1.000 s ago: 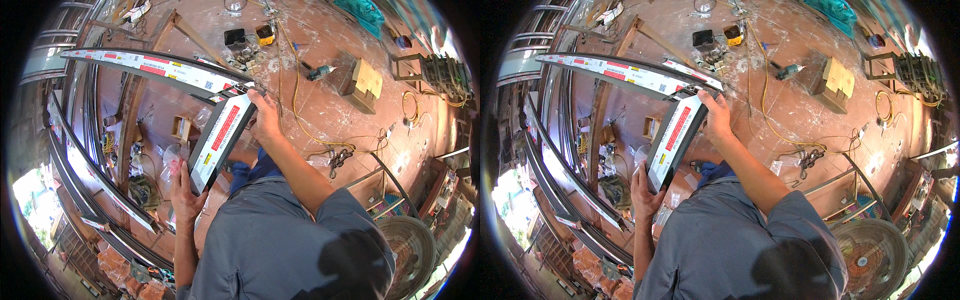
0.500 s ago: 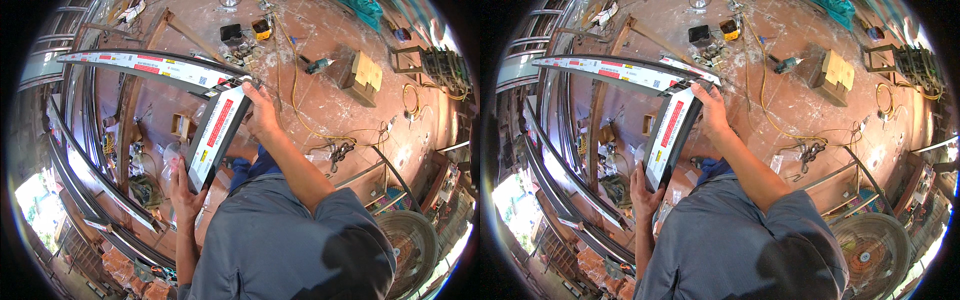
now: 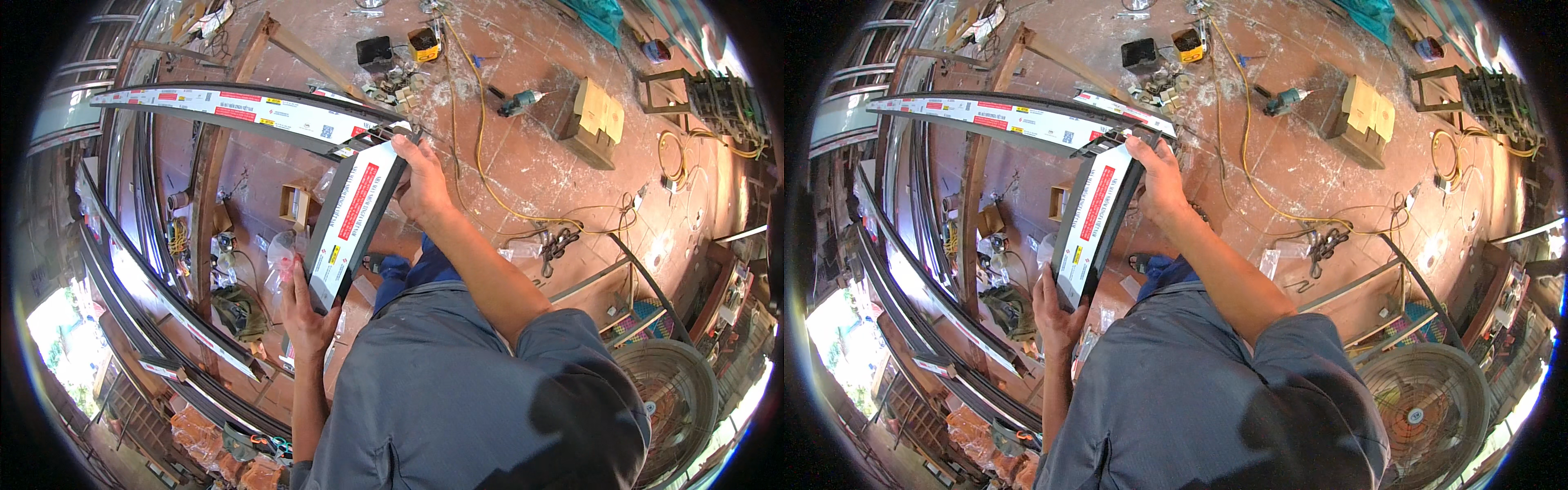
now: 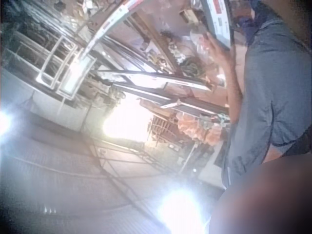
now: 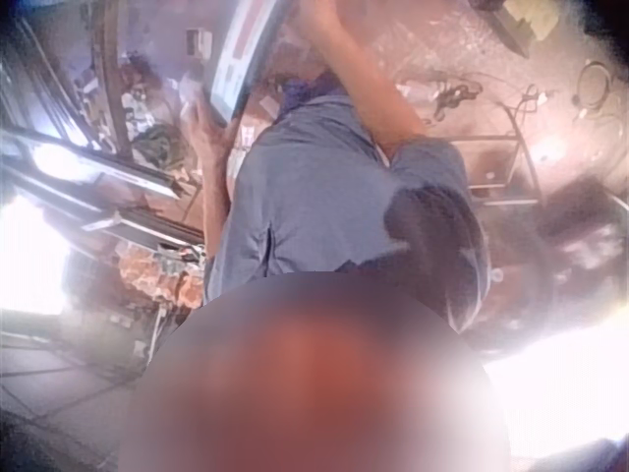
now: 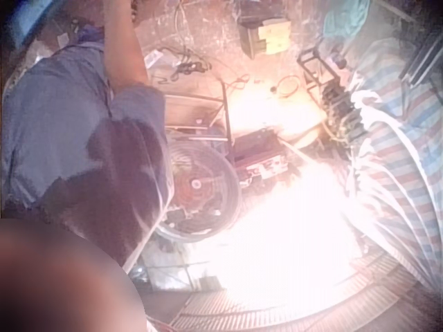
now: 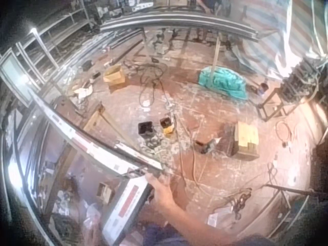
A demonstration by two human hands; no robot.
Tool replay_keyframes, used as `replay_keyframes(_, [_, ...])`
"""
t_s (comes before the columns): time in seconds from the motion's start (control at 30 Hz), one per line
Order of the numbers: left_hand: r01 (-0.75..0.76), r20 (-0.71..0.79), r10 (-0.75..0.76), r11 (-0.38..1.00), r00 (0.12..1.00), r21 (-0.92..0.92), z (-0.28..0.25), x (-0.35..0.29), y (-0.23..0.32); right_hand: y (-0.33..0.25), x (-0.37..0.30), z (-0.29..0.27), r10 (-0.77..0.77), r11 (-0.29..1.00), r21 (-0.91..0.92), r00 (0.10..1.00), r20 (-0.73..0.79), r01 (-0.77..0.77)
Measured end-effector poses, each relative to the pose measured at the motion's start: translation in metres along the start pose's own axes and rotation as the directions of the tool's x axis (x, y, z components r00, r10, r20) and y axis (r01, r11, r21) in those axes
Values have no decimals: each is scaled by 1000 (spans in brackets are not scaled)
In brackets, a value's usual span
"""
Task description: The person assembles aluminum window frames by inserting rubber gaskets into the frame profiles, cutting the gaskets to length, and joining the frame corners. The person uses shears to trim the gaskets and a power drill to fasten the frame corners together.
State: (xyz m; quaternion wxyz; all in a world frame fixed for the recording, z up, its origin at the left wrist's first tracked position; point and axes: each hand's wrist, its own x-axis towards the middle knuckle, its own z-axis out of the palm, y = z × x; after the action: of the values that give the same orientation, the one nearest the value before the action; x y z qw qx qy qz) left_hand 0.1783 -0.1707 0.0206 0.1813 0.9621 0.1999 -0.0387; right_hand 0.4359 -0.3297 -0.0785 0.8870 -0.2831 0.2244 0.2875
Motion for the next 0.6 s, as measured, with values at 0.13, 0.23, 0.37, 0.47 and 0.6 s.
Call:
replay_keyframes(0.13, [-33,-20,34,999,999,9,7,2,-5,2,-1,3,-41,999,-8,999,3,41])
replay_keyframes(0.23, [19,34,-17,998,999,-55,-5,3,8,0,-2,8,-59,997,-42,998,19,60])
replay_keyframes(0.37, [22,28,-21,1000,999,-22,-6,-2,13,1,0,11,-71,997,-24,997,5,71])
replay_keyframes(0.47, [0,-2,0,1000,1000,6,0,-4,8,1,0,13,-54,999,-2,999,9,54])
replay_keyframes(0.6, [-9,-3,8,1000,1000,-22,7,0,2,6,3,12,-87,996,-14,996,17,87])
